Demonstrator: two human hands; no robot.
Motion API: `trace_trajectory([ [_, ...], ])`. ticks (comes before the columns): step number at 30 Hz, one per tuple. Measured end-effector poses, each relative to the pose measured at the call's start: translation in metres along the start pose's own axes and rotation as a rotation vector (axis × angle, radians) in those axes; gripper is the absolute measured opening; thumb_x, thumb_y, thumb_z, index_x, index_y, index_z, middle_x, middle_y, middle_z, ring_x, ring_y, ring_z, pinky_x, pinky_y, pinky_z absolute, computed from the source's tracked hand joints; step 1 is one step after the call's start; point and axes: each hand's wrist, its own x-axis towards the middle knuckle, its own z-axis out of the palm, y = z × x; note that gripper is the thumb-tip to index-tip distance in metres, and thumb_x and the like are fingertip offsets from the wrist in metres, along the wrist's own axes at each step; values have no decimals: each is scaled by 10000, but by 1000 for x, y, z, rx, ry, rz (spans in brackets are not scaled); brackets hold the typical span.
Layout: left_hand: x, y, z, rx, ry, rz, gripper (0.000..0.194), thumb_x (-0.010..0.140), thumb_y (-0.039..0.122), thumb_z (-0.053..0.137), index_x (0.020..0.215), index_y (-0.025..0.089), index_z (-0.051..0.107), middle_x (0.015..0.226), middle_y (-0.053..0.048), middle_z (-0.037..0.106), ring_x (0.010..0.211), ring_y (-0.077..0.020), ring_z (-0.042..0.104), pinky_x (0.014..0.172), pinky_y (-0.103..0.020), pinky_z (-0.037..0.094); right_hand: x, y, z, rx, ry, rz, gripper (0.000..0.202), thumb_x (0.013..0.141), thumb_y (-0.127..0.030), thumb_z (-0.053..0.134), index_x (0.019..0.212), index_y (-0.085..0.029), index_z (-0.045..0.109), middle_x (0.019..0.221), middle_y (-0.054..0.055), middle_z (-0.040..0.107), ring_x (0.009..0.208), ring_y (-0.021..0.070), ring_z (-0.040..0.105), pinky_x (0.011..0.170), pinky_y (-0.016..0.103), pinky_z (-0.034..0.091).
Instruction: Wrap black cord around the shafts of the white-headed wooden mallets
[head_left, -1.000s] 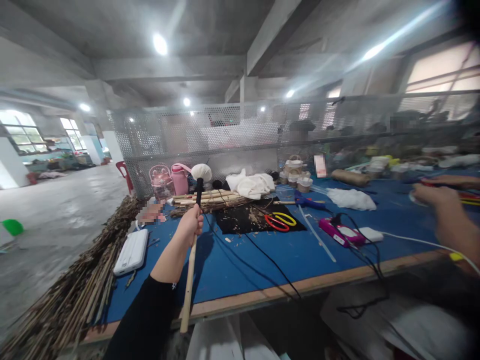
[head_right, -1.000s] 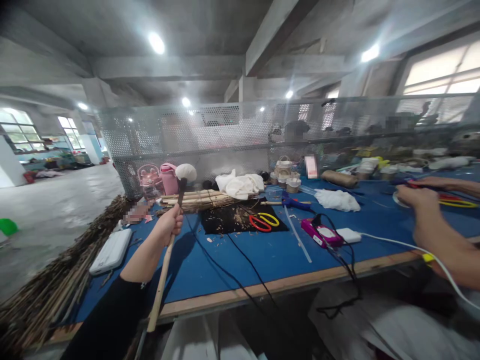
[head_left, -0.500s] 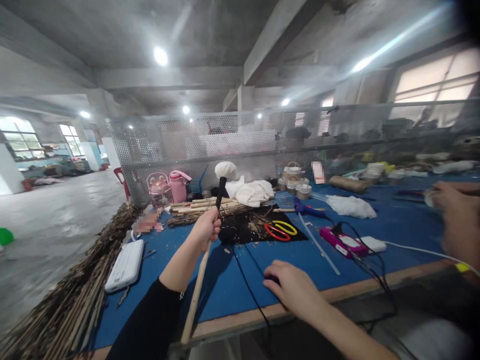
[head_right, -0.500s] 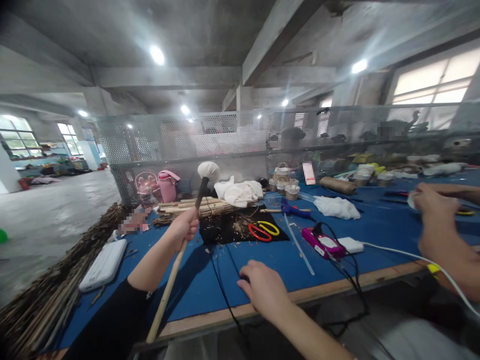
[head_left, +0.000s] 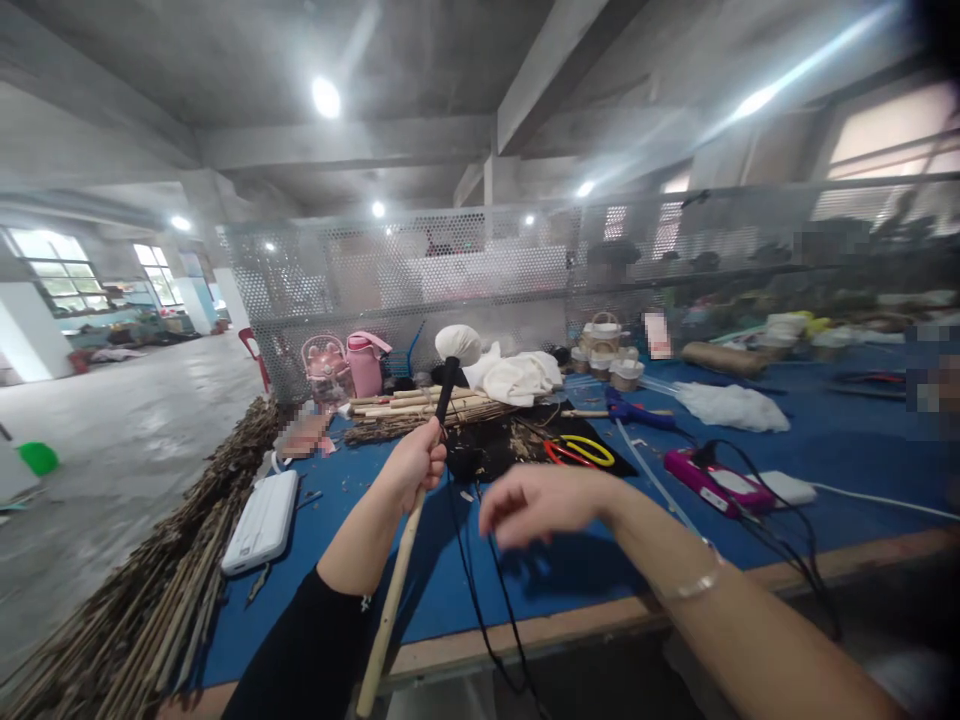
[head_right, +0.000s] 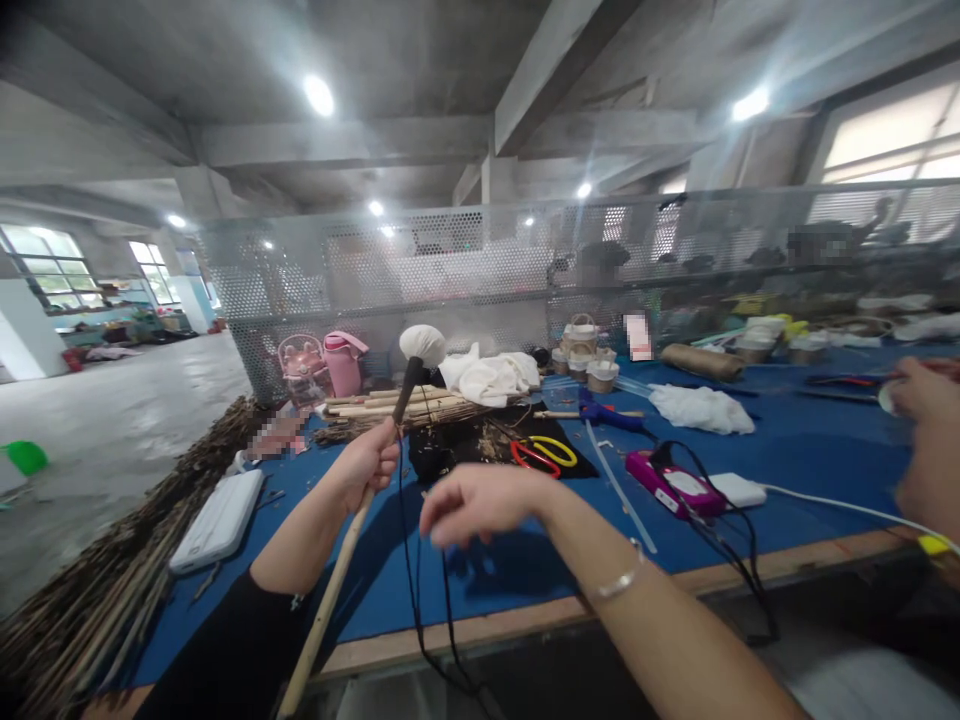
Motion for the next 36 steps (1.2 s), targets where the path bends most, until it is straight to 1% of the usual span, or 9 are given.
trace_trajectory([
  [4,2,-4,1,-4,10,5,335,808,509,465,719,199,374,467,104,235,325,-20,147,338,-129,73,54,34,-52,-4,526,111,192,746,-322,581,802,-143,619,631,14,578,457,76,449,391,167,325],
  [6,3,-5,1,-16,19,-1,326,817,498,456,719,199,373,465,104,226,326,-21,141,338,-129,69,80,50,-61,-62,684,203,194,770,-320,540,770,-142,617,619,21,582,456,85,458,404,183,324],
  [9,6,-9,1,-27,39,-17,311,827,485,445,726,198,380,463,103,226,326,-21,139,340,-128,64,107,67,-58,-307,868,365,296,759,-411,540,708,-139,645,660,69,623,564,141,547,494,226,376],
  [12,9,-12,2,-25,56,-19,310,827,482,444,724,196,383,466,102,234,328,-21,142,340,-128,72,122,73,-49,-464,903,456,327,685,-469,608,700,-149,673,763,107,658,707,206,602,575,259,400],
  [15,10,-13,2,-26,67,-21,320,815,488,461,716,195,380,473,102,239,332,-18,145,342,-131,73,130,72,-43,-438,915,434,184,664,-340,646,728,-173,690,803,99,669,748,213,609,599,263,393],
  [18,9,-12,2,-27,84,-18,326,808,490,469,714,194,373,476,102,247,333,-17,149,345,-132,70,133,69,-40,-355,978,275,133,715,-259,581,708,-167,676,767,92,665,719,185,593,620,260,383],
  [24,9,-11,2,-29,86,-20,317,800,489,479,732,193,388,469,105,243,325,-16,153,347,-134,66,120,64,-35,-172,1049,-66,162,741,-241,467,638,-163,565,623,21,602,590,125,514,594,231,371],
  [30,7,-10,2,-26,83,-4,303,822,472,448,716,197,376,461,104,239,320,-24,154,340,-131,69,89,35,-17,25,1208,-319,155,726,-231,409,588,-179,458,507,-26,477,499,110,432,533,226,344],
  [36,6,-9,-1,-30,55,21,367,786,524,482,684,196,354,460,108,233,320,-24,157,335,-140,77,71,21,2,-60,1090,-440,150,705,-190,418,558,-170,433,506,-34,419,508,94,375,520,219,308],
])
